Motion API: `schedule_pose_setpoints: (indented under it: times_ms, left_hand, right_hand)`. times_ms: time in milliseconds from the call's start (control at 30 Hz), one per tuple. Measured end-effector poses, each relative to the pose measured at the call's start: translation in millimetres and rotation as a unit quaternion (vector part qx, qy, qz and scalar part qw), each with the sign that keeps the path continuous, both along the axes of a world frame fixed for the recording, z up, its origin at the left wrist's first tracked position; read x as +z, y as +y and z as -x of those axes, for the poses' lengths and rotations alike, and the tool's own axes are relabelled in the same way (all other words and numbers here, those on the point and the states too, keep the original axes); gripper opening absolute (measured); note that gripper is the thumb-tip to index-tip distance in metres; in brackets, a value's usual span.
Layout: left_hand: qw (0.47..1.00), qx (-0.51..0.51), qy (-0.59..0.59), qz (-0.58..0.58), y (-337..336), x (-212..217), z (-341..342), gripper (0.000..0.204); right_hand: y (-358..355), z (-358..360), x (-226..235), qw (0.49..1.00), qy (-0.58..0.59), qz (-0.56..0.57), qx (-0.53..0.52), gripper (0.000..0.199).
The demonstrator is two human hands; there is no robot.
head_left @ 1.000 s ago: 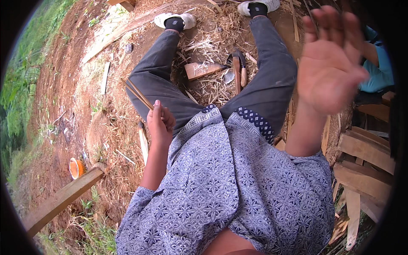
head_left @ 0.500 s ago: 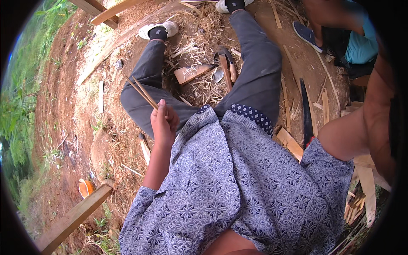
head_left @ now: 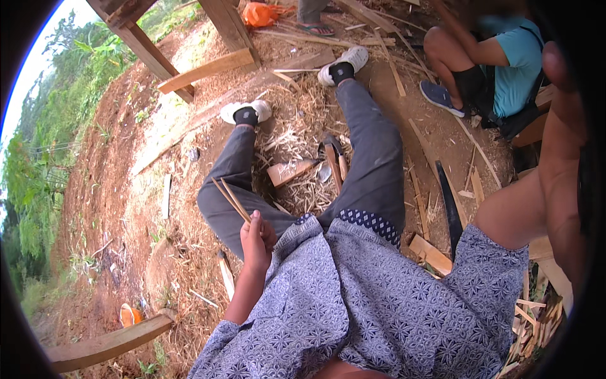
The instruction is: The person sits on the ground and uses a knife to split thin wooden sticks into smaller strips. They hold the wood against a block and carefully shave off layers, creating a pile of wood shavings and finished strips.
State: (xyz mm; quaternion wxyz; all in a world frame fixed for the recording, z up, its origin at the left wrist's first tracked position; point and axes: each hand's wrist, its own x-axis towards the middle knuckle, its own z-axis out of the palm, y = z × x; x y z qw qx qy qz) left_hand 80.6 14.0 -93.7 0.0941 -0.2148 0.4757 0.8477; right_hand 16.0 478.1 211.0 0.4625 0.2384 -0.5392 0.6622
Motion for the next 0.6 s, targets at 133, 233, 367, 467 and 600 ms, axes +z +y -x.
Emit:
schedule_pose_setpoints:
  times_ms: [133,233,367,467,600]
  left_hand:
    - [1.0,-0.009,0.021,-0.015,6.4,1.2,6.3,0.041]
    - [0.999,-0.032,0.028,-0.001,8.7,10.2,9.4,0.042]
    - [0.998,-0.042,0.056,-0.008,8.7,19.2,16.3,0.044]
    - [0.996,-0.059,0.069,-0.012,19.6,17.0,22.0,0.044]
    - [0.997,-0.025,0.071,0.008,6.1,24.4,2.1,0.047]
  right_hand:
    - [10.9,-14.0,22.1,0.999,0.049,0.023,-0.007,0.049]
    - [15.6,-18.1,36.4,0.997,0.07,0.033,-0.01,0.051]
    - [20.7,-11.3,61.1,0.994,0.099,0.044,-0.002,0.053]
    - [15.3,-11.4,91.9,0.992,0.119,0.032,0.004,0.055]
    - [-1.9,25.7,97.5,0.987,0.124,0.066,0.084,0.058]
